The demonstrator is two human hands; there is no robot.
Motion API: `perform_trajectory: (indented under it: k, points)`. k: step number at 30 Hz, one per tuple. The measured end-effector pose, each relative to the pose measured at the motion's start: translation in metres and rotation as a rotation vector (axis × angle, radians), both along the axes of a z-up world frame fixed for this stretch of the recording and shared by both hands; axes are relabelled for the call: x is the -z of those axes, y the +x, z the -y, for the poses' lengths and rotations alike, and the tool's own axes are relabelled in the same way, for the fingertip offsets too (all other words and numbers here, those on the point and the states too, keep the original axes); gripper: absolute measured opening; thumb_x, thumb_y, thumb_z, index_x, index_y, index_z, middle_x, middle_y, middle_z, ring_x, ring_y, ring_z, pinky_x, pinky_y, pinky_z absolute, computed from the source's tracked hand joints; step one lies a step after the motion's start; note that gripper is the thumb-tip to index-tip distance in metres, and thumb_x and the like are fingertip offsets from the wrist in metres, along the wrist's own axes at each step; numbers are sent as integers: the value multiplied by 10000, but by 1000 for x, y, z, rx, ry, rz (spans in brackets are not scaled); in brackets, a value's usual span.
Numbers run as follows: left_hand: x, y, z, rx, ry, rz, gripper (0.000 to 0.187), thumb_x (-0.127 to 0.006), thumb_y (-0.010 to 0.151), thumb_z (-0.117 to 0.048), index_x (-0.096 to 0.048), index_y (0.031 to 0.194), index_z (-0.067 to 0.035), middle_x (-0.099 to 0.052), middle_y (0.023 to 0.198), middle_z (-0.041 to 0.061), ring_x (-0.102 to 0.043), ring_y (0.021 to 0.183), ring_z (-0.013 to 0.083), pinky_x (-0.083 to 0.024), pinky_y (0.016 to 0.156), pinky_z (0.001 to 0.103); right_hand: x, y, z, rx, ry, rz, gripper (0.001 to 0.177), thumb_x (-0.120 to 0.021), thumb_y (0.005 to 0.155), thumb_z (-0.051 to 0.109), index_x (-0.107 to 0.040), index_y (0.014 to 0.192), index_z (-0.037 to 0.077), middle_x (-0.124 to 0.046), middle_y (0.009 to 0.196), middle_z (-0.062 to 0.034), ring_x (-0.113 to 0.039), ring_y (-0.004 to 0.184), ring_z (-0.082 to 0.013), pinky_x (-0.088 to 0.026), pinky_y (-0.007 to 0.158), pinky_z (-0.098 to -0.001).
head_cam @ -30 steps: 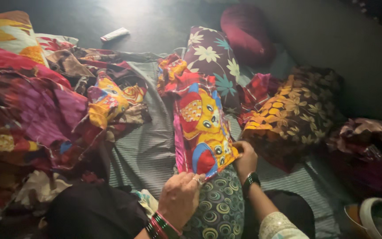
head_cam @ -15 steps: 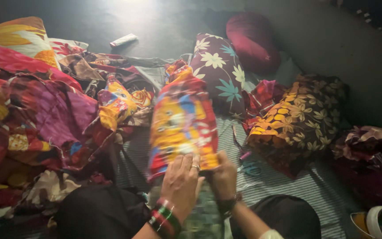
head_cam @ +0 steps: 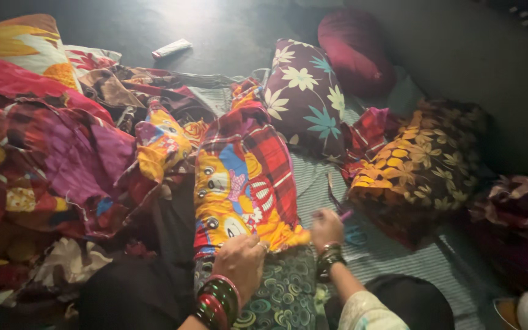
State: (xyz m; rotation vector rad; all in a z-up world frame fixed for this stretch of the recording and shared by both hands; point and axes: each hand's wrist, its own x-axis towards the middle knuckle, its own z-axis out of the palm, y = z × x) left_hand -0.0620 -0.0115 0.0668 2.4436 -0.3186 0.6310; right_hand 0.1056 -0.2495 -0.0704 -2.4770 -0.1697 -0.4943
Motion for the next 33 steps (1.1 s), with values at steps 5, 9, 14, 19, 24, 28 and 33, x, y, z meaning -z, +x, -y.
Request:
perform_trajectory:
  k: [5, 9, 14, 19, 24, 28, 33]
  points:
    - [-9, 0, -2, 17, -8, -65, 158, -683, 753, -70, -726, 904, -52, -686, 890, 123, -640, 892, 329, -511, 790, 444, 91, -17, 57, 219, 106, -636, 191, -658, 845, 110, -835, 901, 159, -742, 798, -146, -726, 775, -307, -568, 716, -411]
    - [-20, 0, 3, 89, -134, -60, 162, -764, 821, -181, -744, 924, -58, -693, 877, 116, -650, 859, 313, -513, 762, 435, 75, -30, 40, -23, 459, -582, 186, -651, 849, 56, -805, 940, 106, -757, 849, -101, -728, 797, -203, -566, 735, -334]
    - [-26, 0, 2, -103, -255, 6, 150, -752, 884, -148, -737, 1000, -55, -676, 832, 121, -658, 810, 325, -518, 736, 444, -32, -44, -6, -289, 623, -284, 217, -618, 824, -36, -779, 949, 38, -753, 986, -71, -718, 899, -142, -557, 797, -285]
    - [-24, -1, 1, -166, -370, 14, 190, -744, 858, -103, -705, 1035, -47, -700, 917, 127, -684, 871, 330, -543, 759, 433, -135, -66, -27, -741, 313, -238, 286, -685, 766, -60, -773, 1022, 34, -737, 1124, -97, -657, 1038, -207, -522, 866, -331]
    - [-25, -2, 4, -149, -411, -157, 300, -793, 817, -175, -697, 1081, -71, -699, 975, 133, -693, 896, 325, -554, 777, 424, -173, -65, -41, -887, 35, 31, 447, -743, 646, 2, -726, 1089, 58, -728, 1139, -108, -649, 1072, -309, -521, 911, -414]
    - [-22, -2, 3, -68, -317, -31, 330, -782, 856, -182, -664, 1132, -44, -689, 1041, 151, -676, 991, 340, -549, 853, 426, -169, -54, -55, -843, -26, 51, 214, -843, 747, 86, -694, 899, 105, -726, 854, -44, -682, 825, -268, -537, 750, -398]
    - [-16, 4, 5, -179, -247, -59, 581, -805, 771, -203, -619, 1259, 52, -660, 1093, 200, -643, 1012, 375, -521, 878, 446, -158, -58, -67, -703, 67, 324, 167, -772, 776, 33, -630, 842, 90, -668, 772, -66, -673, 739, -268, -523, 662, -395]
